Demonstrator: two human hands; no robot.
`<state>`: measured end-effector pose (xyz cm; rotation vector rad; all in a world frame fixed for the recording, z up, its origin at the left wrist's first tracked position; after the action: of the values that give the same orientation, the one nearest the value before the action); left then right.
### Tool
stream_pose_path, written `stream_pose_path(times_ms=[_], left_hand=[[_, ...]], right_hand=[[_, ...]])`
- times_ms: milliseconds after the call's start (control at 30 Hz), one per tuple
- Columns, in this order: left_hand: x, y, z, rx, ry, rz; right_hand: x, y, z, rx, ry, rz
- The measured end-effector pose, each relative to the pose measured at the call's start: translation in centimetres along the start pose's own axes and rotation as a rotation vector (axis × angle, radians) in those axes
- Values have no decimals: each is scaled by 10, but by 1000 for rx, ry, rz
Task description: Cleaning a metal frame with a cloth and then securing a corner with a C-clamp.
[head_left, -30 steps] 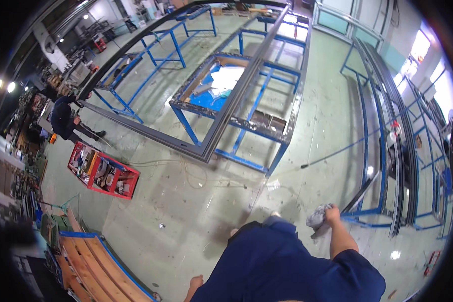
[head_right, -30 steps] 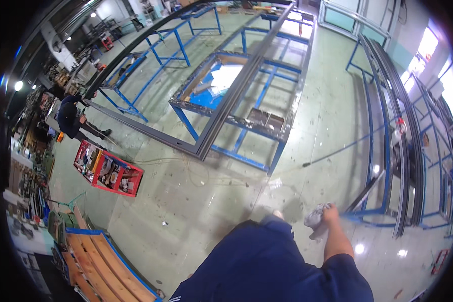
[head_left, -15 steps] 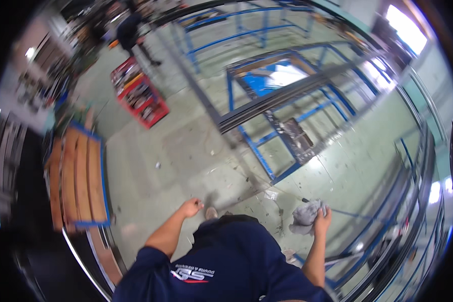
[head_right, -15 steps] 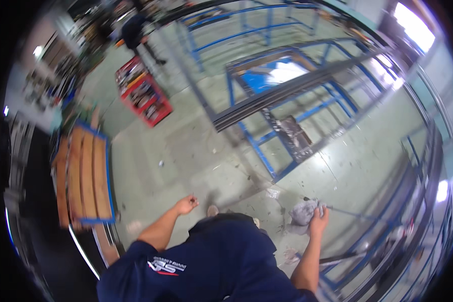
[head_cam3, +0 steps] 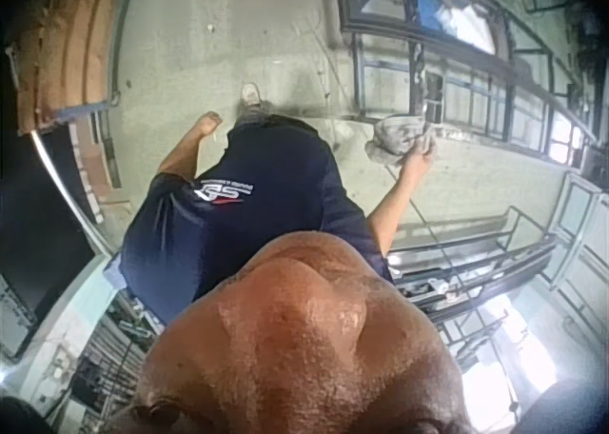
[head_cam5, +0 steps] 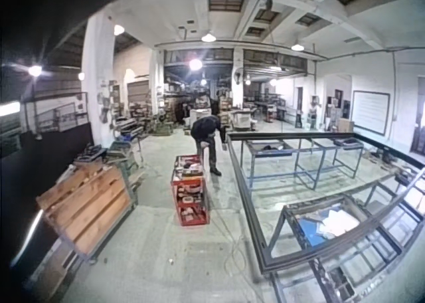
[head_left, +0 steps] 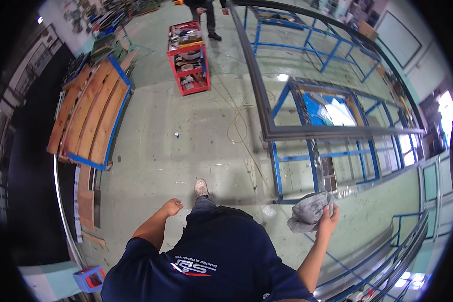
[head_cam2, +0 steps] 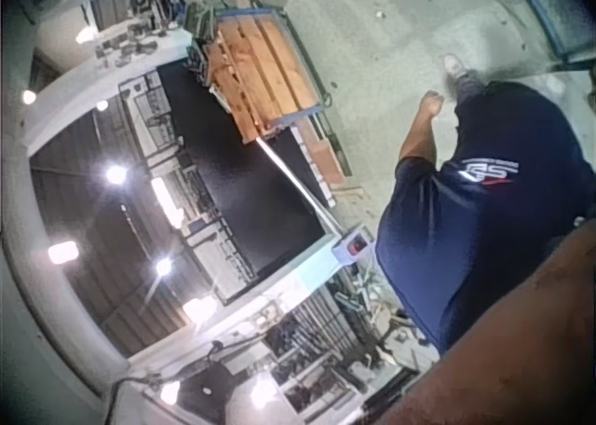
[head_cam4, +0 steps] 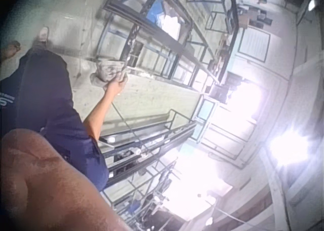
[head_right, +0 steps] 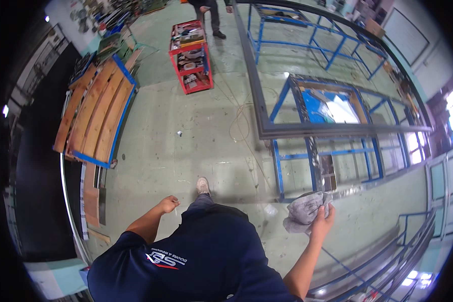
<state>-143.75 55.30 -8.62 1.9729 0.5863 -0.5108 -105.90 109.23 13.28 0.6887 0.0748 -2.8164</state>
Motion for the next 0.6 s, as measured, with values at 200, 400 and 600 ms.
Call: stream_pose_path(times_ms=[200, 400, 600], left_hand=[[-27, -22, 71, -150, 121, -19], [-125, -84, 133, -196, 136, -89], [-250, -134, 106, -118, 414, -337]], right_hand=[[75, -34, 140, -103, -218, 47], [161, -64, 260, -168, -261, -55], [289, -82, 332, -205, -400, 111]])
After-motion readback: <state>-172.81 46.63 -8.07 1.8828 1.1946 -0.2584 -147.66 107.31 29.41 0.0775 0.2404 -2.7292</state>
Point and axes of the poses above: each hand's wrist, its own y-axis away from the middle knuckle, its own x-axis out of the palm, z = x × y, the point moved 4 cm from there along -y, towards the middle knuckle, and after that the axes turned 2 degrees about z, right-handed, at the moved point
